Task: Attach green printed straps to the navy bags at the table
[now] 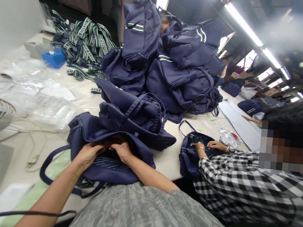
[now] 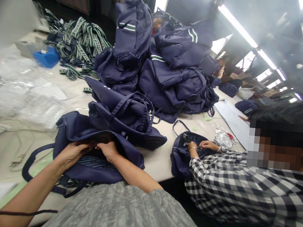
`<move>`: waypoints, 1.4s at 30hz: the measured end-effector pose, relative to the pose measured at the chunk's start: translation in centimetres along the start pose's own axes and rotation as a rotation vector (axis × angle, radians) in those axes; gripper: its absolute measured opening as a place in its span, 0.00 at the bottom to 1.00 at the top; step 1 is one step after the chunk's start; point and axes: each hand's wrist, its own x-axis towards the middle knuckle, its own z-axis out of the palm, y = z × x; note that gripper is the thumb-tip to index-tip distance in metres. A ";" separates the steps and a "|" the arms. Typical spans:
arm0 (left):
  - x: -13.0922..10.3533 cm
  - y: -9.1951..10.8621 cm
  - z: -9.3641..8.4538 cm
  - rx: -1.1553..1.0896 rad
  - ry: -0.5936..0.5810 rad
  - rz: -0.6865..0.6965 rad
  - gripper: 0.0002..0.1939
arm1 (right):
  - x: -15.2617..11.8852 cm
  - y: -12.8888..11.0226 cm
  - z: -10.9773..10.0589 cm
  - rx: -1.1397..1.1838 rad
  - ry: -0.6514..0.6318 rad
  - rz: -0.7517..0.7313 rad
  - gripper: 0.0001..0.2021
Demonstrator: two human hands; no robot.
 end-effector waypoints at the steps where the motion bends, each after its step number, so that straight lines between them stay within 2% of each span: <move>1: 0.0 0.0 0.0 -0.029 0.002 -0.019 0.18 | 0.0 0.0 0.0 0.026 0.004 0.021 0.09; 10: 0.3 -0.3 -0.4 -0.091 0.000 -0.064 0.17 | -0.3 -0.6 0.3 0.173 0.018 0.070 0.07; 16: 0.4 -0.7 0.0 0.002 0.021 0.073 0.21 | -0.6 -1.3 0.5 0.275 0.026 0.064 0.07; 19: 0.7 -1.3 -0.2 0.118 0.077 0.173 0.21 | -0.7 -1.2 0.6 0.292 0.050 0.051 0.06; 23: 0.7 -1.4 -0.7 0.429 0.128 0.294 0.20 | -0.8 -0.8 1.1 0.254 0.127 0.091 0.06; 26: 0.3 -0.9 -0.7 0.672 0.159 0.323 0.19 | -0.8 -0.8 1.5 0.237 0.169 0.125 0.08; 28: 0.0 -0.5 -0.6 0.750 0.189 0.321 0.19 | -0.8 -1.0 1.6 0.226 0.190 0.143 0.09; 32: -0.2 -0.5 -0.4 0.779 0.150 0.332 0.19 | -0.8 -0.7 1.6 0.143 0.215 0.112 0.14; 38: 0.3 -1.4 -0.5 0.840 0.121 0.365 0.15 | -0.1 1.0 1.0 -0.126 0.189 -0.076 0.17; 40: 0.5 -1.5 -0.6 0.774 0.092 0.359 0.12 | 0.3 1.1 0.7 -0.141 0.149 -0.046 0.18; 42: 0.7 -1.4 -0.7 0.678 0.130 0.337 0.10 | 0.5 0.9 0.3 -0.111 0.096 0.034 0.16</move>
